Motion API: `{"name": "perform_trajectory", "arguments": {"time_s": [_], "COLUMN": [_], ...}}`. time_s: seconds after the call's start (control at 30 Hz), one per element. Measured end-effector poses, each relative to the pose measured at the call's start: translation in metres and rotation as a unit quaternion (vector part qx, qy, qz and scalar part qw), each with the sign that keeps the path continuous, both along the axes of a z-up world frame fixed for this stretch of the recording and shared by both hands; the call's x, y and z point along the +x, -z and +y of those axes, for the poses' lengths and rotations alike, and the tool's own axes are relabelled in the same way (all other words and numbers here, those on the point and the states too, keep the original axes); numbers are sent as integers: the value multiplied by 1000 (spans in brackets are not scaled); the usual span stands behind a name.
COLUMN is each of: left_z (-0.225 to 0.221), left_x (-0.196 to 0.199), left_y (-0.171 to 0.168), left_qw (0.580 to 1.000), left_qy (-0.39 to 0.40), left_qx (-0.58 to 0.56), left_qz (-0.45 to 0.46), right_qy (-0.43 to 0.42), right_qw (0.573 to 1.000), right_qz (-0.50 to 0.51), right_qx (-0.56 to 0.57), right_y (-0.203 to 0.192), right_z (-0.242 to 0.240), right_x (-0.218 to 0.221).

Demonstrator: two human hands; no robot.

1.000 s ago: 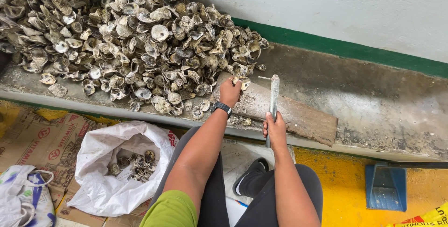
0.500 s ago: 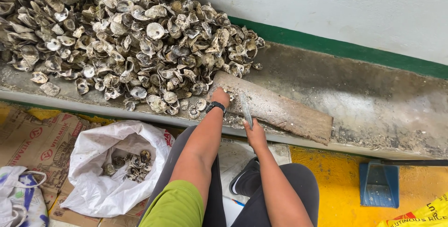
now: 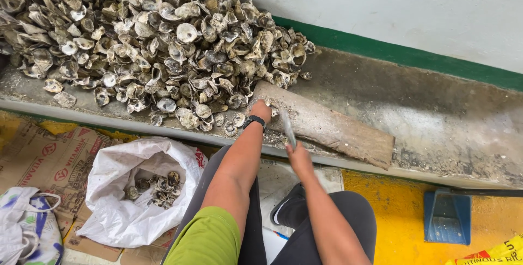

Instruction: The person is cleaning oyster shells by scraping them with a small tool and picking them from a pile.

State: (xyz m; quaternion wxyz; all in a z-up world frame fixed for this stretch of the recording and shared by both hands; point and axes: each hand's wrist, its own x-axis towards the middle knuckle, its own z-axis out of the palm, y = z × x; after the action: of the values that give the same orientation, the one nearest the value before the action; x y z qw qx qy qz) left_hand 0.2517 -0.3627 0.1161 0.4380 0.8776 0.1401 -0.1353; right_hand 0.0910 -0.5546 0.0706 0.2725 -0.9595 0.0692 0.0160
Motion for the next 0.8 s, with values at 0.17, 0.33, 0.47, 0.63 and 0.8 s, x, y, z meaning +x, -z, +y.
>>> {"name": "perform_trajectory", "arguments": {"time_s": [0.17,0.33,0.47,0.63,0.8], "left_z": [-12,-10,-7,-6,3], "left_x": [8,0,-13,-17,-3], "left_y": [66,10,-15,-36,-46], "left_qw": [998,998,997,997,992], "left_qy": [15,23,28,-34,82], "left_qx": [51,64,52,17,-63], "left_qz": [-47,-9,-54,-60,-72], "right_qy": [72,161,36,44,58], "right_qw": [994,910,993,995,967], "right_qz": [60,170,37,-25,-204], "right_qx": [55,342,103,89,142], "right_y": [-51,-61,-104,-169,-163], "right_z": [24,29,31,20,-30], "right_x": [-12,0,-8,-13,-15]}}
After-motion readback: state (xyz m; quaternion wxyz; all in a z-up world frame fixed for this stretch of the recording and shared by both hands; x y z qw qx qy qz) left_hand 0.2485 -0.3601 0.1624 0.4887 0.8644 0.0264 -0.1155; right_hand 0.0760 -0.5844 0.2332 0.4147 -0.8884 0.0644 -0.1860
